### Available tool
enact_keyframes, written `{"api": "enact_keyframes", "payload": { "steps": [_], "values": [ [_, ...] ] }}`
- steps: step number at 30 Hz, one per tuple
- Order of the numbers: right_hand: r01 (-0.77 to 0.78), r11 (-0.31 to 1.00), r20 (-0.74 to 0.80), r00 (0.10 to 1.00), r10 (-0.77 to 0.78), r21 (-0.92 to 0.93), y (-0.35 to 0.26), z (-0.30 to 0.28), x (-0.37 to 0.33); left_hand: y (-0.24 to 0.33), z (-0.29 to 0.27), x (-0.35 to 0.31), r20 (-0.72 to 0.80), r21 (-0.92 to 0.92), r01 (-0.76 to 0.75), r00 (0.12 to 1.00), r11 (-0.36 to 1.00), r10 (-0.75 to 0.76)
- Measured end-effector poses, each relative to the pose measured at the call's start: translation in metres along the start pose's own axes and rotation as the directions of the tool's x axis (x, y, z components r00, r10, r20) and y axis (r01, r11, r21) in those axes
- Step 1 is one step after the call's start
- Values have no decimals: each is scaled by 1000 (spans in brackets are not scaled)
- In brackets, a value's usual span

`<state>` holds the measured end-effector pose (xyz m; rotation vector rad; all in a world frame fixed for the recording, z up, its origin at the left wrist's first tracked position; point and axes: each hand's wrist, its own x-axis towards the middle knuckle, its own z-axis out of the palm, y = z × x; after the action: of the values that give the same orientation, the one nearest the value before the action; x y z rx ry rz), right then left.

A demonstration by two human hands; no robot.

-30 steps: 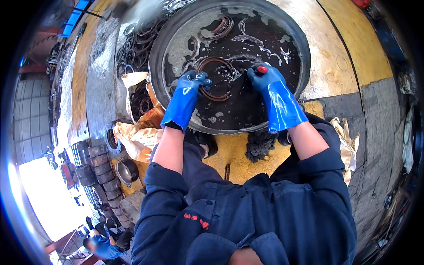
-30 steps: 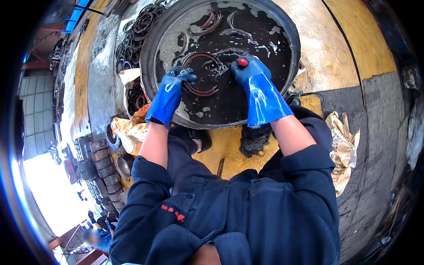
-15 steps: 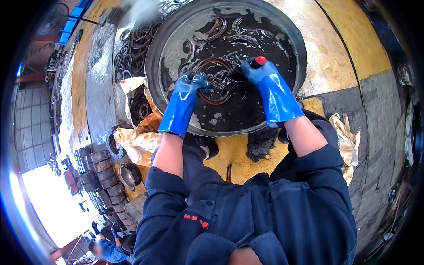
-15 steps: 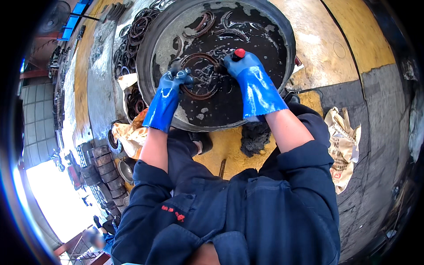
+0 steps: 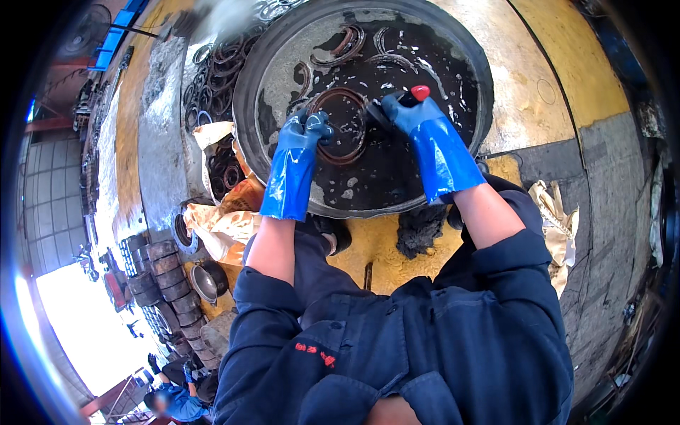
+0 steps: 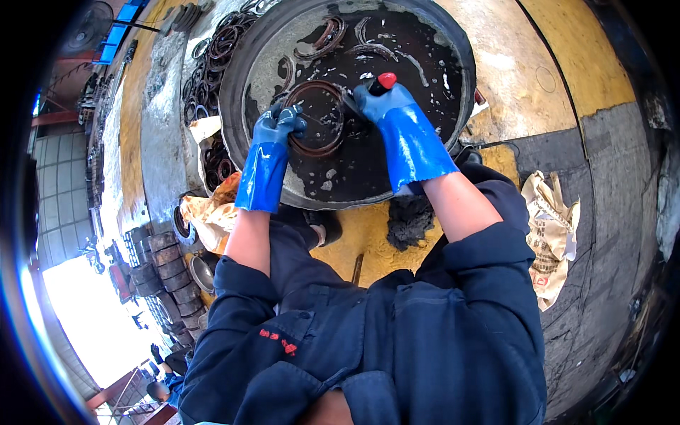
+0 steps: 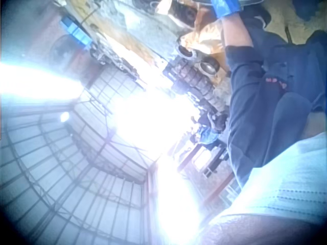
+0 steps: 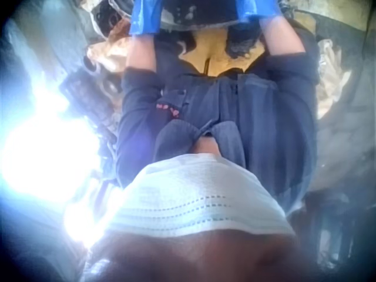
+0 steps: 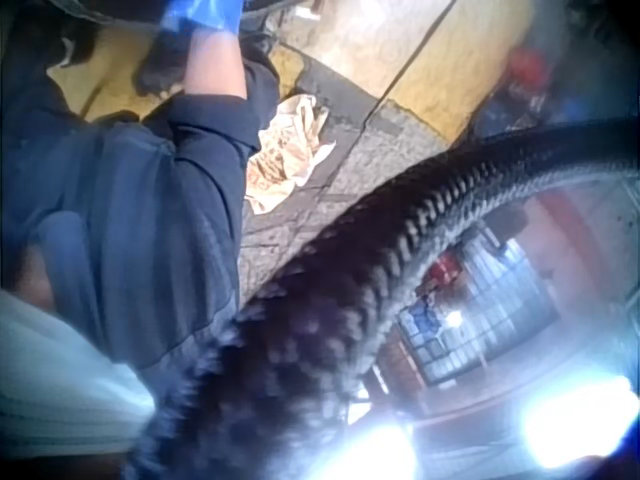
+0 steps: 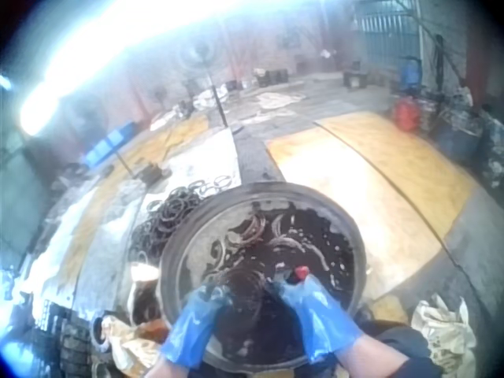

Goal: The person repeatedly scrubs small, dark metal rings with a red-handled brush over a large circular basin filled with dark liquid. After scrubbing each ring, the person places it into a nearby white sack. The process is repeated for multiple rings throughout the clip.

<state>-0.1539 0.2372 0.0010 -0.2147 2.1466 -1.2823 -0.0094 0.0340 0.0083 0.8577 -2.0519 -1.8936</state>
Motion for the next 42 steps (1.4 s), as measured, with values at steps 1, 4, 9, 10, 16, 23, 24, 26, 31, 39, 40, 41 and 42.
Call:
{"api": "enact_keyframes", "payload": {
  "steps": [1, 4, 9, 10, 16, 23, 24, 26, 31, 39, 40, 41, 42],
  "values": [
    [-20, 1000, 15, 1000, 20, -10, 10, 3, 2, 3, 2, 0, -28, 17, -5, 1000, 1000, 6],
    [-176, 984, 69, 982, 177, -24, 26, 15, 2, -2, 4, 2, -32, -1, -54, 998, 999, 54],
    [-230, 968, 164, 963, 212, 104, 35, 37, -6, -9, 9, 0, -112, 194, -25, 993, 981, 47],
    [-195, 973, 180, 969, 171, 123, 31, 35, -12, -12, 9, 1, -118, 263, -26, 991, 964, 59],
    [441, 893, -50, 893, -446, -95, -7, 20, -32, 9, 16, -3, -39, 667, 2, 999, 745, 32],
    [385, 765, 15, 897, -441, -516, 1, 24, -21, 4, 8, 0, 74, 588, -144, 989, 796, 125],
    [259, 856, 2, 957, -289, -448, 4, 26, -16, 2, 8, 0, 86, 555, -182, 983, 812, 162],
    [27, 949, 70, 998, -5, -313, 16, 29, 1, 1, 12, -1, 122, 569, -261, 965, 780, 233],
    [-208, 962, 264, 952, 158, 176, 22, 37, -5, -6, 12, -2, 138, 532, -387, 917, 753, 374],
    [661, 683, -235, 643, -729, -309, -10, 21, -33, -1, 8, -1, 198, 673, -466, 862, 574, 467],
    [630, 682, -178, 672, -718, -371, -8, 20, -32, -1, 8, -1, 201, 678, -475, 854, 562, 479],
    [600, 674, -121, 702, -702, -432, -3, 19, -29, -1, 8, 0, 205, 682, -483, 847, 549, 491],
    [570, 659, -65, 730, -680, -491, 0, 19, -24, -1, 7, 0, 207, 688, -490, 840, 536, 502]
  ]
}}
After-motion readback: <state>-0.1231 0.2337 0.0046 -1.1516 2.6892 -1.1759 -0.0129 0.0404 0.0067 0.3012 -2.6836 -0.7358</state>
